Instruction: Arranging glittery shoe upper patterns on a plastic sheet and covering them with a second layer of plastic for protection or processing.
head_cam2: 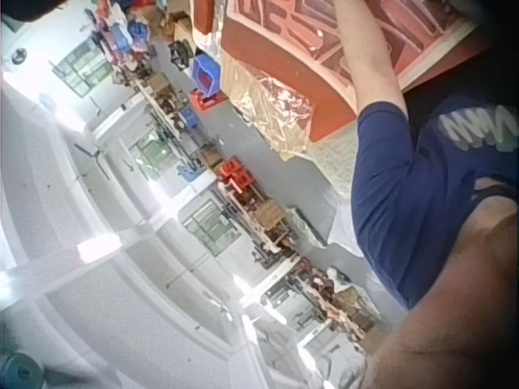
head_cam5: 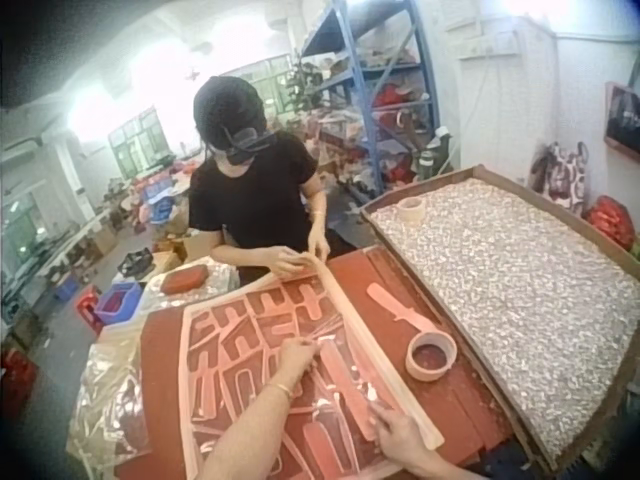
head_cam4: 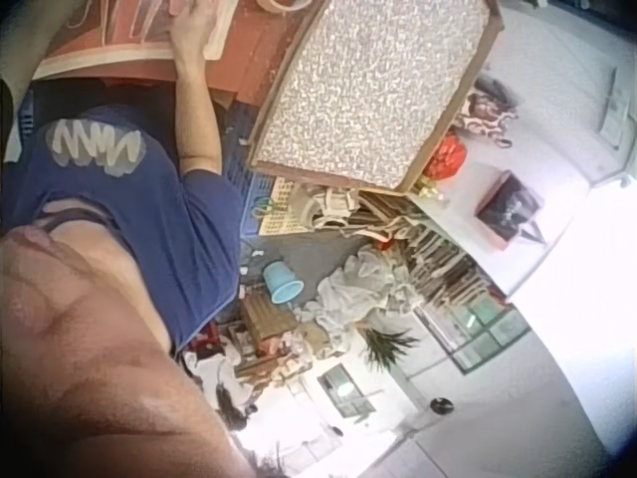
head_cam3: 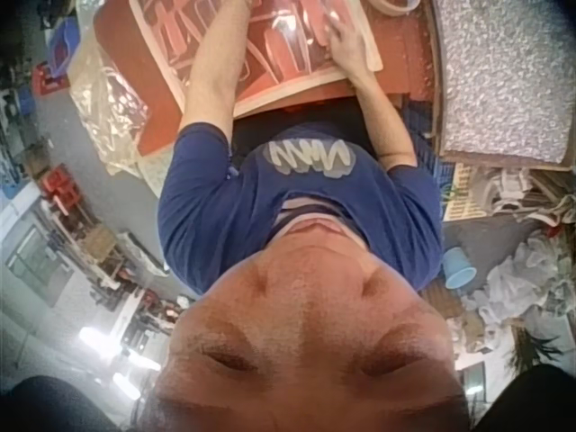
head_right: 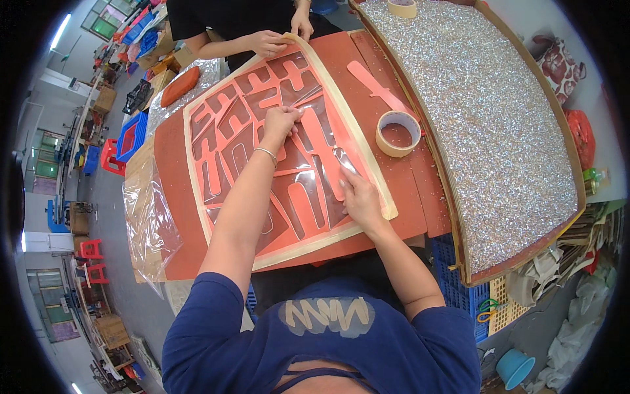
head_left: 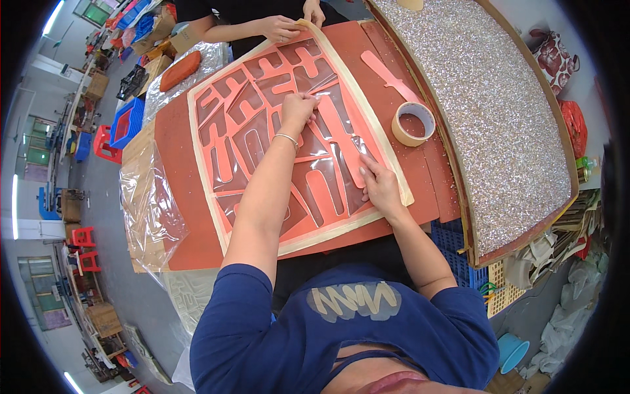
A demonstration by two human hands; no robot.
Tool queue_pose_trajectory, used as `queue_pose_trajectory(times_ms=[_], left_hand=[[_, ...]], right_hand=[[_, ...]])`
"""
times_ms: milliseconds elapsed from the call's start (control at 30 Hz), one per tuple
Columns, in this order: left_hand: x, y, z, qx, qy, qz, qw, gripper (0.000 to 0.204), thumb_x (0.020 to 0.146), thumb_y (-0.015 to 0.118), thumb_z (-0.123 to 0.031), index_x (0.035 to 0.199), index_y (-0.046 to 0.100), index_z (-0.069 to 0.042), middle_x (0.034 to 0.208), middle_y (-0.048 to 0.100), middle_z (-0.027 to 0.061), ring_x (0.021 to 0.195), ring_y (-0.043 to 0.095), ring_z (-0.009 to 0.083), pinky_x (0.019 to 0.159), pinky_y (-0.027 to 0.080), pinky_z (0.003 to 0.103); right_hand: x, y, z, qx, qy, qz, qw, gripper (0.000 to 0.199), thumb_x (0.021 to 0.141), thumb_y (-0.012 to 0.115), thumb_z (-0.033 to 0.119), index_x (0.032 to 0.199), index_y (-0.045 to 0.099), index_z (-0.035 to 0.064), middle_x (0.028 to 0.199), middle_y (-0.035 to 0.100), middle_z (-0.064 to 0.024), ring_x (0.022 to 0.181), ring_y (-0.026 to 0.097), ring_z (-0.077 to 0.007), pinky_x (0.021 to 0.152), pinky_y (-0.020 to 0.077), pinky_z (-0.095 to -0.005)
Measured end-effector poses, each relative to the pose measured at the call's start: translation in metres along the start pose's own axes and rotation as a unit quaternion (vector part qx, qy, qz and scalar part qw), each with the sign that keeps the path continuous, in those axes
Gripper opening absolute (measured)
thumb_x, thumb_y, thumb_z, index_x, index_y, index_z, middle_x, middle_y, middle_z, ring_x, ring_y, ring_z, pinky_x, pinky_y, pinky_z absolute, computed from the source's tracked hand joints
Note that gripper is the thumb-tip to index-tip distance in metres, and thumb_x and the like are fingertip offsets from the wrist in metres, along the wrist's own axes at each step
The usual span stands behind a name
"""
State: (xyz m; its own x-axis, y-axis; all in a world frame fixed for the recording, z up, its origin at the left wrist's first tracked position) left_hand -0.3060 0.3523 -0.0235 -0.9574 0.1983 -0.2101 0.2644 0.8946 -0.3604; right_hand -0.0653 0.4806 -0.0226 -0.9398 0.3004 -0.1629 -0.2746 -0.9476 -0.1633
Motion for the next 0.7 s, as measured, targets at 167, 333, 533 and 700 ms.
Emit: queue_pose_trajectory(times_ms=[167,333,533,700], left_hand=[[-0.002,0.002,-0.002,0.039,-0.009,-0.010,0.999,0.019,0.080,0.070,-0.019,0.077,0.067,0.000,0.056,0.061,0.0046,0.044,0.057,0.0115,0.043,0.044,0.026],[-0.005,0.002,-0.008,0.105,0.033,-0.031,0.994,0.022,0.080,0.069,-0.021,0.074,0.066,0.000,0.055,0.062,0.0072,0.044,0.059,0.0147,0.048,0.048,0.029],[-0.002,0.006,-0.005,0.127,0.041,-0.043,0.990,0.020,0.079,0.066,-0.022,0.072,0.066,-0.003,0.056,0.063,0.0076,0.049,0.062,0.0160,0.056,0.051,0.031],[0.001,0.006,0.003,0.124,0.038,-0.046,0.991,0.019,0.079,0.064,-0.022,0.073,0.067,-0.004,0.057,0.063,0.0072,0.049,0.062,0.0167,0.056,0.051,0.031]], right_hand=[[-0.001,-0.001,0.001,0.014,0.015,-0.006,1.000,0.035,0.094,0.055,0.012,0.127,0.055,0.0012,0.065,0.052,-0.0001,0.048,0.049,-0.0057,0.042,0.0458,-0.0222],[-0.001,-0.003,0.005,0.031,0.032,0.007,0.999,0.035,0.093,0.056,0.012,0.125,0.055,-0.0013,0.069,0.052,-0.0004,0.050,0.050,-0.0057,0.042,0.0465,-0.0216],[-0.007,-0.005,0.027,0.062,-0.013,-0.009,0.998,0.033,0.092,0.058,0.010,0.122,0.056,-0.0035,0.069,0.051,-0.0002,0.049,0.050,-0.0048,0.040,0.0446,-0.0204],[-0.004,-0.017,0.040,0.079,0.048,0.017,0.996,0.028,0.092,0.058,0.011,0.115,0.060,-0.0057,0.059,0.051,0.0006,0.042,0.047,-0.0054,0.037,0.0413,-0.0196]])
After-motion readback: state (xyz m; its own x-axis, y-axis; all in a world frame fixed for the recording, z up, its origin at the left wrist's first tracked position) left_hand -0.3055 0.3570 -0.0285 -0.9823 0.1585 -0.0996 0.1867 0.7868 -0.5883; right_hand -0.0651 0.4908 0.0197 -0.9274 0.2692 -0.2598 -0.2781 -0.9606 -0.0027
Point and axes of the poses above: each hand's wrist, its own x-axis towards the middle knuckle, its own y-axis out of the palm, z = x × y, the point moved 4 cm from there along x, towards the middle knuckle
